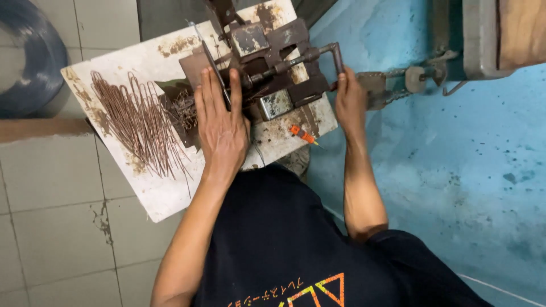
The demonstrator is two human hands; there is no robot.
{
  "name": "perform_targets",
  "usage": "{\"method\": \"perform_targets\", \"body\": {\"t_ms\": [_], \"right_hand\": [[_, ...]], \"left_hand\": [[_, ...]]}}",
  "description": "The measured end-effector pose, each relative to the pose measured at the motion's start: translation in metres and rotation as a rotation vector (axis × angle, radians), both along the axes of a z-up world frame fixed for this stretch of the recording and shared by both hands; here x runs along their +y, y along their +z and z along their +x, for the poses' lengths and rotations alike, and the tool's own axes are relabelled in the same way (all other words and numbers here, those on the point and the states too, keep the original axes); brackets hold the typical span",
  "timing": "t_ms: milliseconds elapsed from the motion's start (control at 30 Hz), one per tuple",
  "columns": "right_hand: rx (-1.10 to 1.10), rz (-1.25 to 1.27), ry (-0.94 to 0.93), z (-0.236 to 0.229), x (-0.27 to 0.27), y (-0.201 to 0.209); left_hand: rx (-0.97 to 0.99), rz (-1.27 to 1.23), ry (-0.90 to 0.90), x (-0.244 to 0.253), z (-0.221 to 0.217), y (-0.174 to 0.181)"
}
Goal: Bending copper wires into a specific shape using a manual bending machine.
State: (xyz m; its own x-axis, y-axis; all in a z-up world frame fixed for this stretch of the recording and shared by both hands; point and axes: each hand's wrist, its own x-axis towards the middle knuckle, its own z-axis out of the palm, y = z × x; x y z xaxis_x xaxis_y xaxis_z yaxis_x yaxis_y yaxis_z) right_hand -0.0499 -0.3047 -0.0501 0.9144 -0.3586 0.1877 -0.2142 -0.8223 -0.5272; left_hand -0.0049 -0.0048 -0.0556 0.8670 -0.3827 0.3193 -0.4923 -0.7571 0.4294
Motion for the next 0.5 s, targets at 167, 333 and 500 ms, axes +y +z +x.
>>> {"method": "perform_targets", "body": {"t_ms": [167,333,500], "right_hand": [[0.318,-0.392,-0.067,0.019,0.009,0.072],[-0.050,-1.237,0.169,0.051,-0.031,0.056],[0.003,-1.326,0.400,0.069,-0.044,0.070]], "left_hand": [[-0.007,-0.012,-0.015,-0.001,0.001,0.003],[-0.005,-0.003,0.007,-0.001,-0.001,0.002],[0.031,0.006,-0.002,-0.002,0.001,0.008]]}}
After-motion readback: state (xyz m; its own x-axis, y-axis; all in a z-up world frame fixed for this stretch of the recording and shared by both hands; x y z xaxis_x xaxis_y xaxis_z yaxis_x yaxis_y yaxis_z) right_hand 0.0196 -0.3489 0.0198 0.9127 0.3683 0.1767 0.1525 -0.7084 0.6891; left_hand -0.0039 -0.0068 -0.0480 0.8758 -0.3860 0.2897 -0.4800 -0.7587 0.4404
